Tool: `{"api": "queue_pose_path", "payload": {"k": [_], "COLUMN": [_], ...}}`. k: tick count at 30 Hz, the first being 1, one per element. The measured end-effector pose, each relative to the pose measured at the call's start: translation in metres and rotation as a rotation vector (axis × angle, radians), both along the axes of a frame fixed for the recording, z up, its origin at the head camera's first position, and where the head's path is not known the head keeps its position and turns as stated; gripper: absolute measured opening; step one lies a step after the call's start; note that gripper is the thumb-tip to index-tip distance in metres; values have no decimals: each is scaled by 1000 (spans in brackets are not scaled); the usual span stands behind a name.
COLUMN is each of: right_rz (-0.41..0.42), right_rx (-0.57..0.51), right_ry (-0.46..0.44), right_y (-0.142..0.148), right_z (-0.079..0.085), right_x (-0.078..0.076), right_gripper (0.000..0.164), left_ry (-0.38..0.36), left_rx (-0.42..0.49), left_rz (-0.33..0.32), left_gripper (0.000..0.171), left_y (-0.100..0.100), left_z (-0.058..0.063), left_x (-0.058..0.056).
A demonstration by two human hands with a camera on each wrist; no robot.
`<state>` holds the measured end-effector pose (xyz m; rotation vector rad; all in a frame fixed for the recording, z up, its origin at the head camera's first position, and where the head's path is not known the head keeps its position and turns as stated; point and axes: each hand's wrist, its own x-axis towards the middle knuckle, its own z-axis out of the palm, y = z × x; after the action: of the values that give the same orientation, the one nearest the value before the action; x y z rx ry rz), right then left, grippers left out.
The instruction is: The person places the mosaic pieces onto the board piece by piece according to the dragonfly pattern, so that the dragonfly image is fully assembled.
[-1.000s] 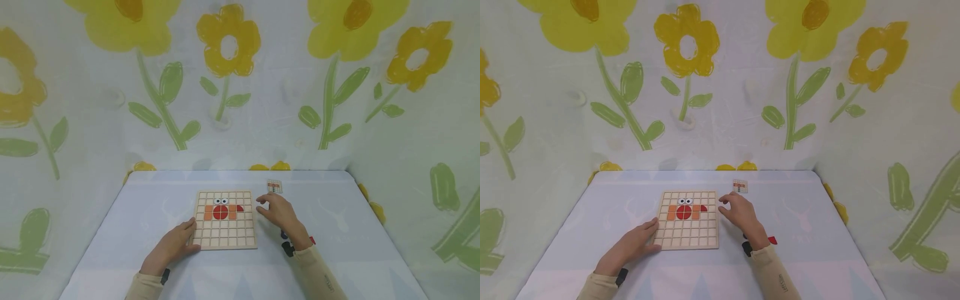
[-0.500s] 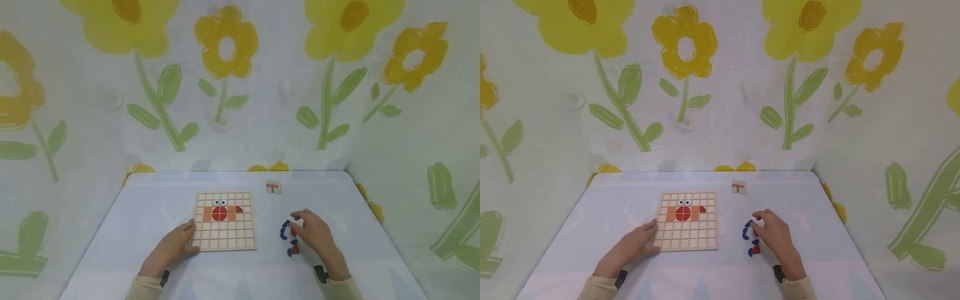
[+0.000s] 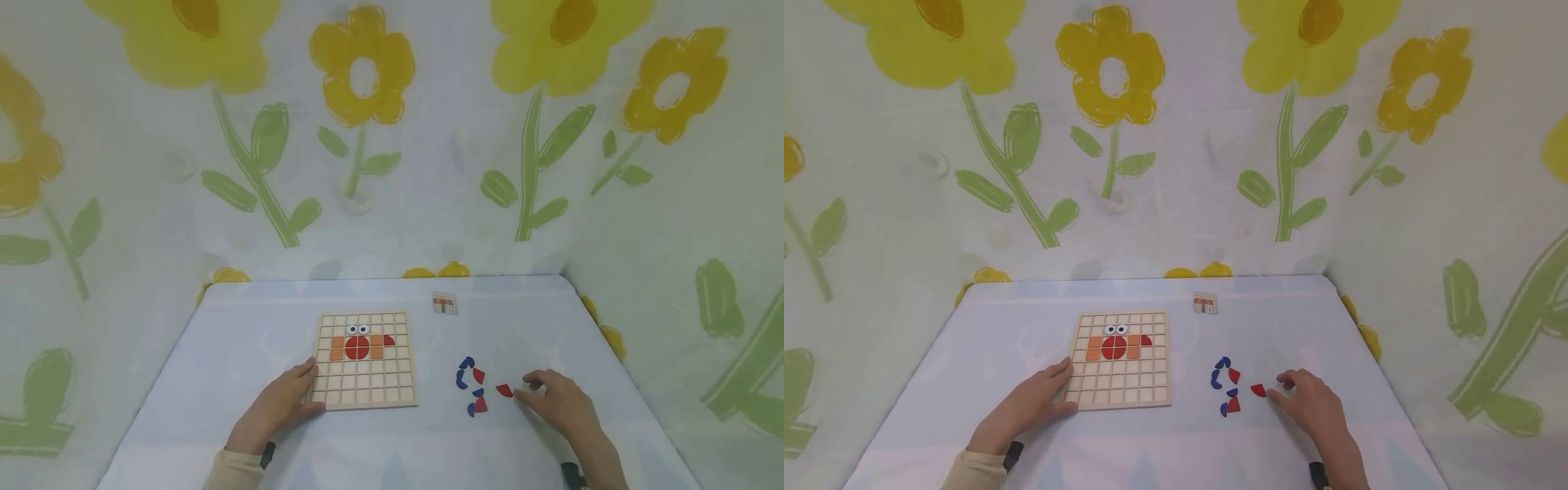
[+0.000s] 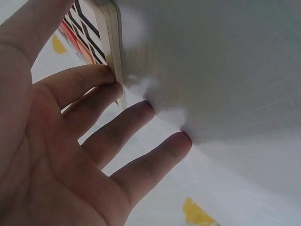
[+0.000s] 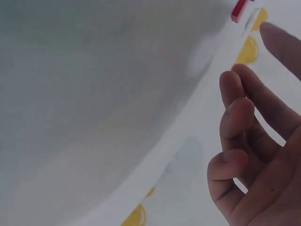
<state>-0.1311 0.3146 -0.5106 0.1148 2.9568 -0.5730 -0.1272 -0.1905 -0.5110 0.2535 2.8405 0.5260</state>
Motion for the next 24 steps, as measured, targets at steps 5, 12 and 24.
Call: {"api": "queue_pose_path", "payload": {"k": [5, 12, 24], "right_rz": [7, 84, 185], "right_rx": [-3, -1, 8], "right_ry": [-81, -52, 21], "right_y": [-7, -18, -24], "right_z": [-4, -6, -10], "right_x": [2, 0, -10], "right_gripper": [43, 29, 25], "left_ry": [0, 6, 13], "left_rx": [8, -5, -7], "left_rz": [0, 1, -5], "left_gripper": [86, 85, 86], "left_y": [1, 0, 2], "left_z": [-2, -2, 0], "left_x": [-1, -1, -1]}}
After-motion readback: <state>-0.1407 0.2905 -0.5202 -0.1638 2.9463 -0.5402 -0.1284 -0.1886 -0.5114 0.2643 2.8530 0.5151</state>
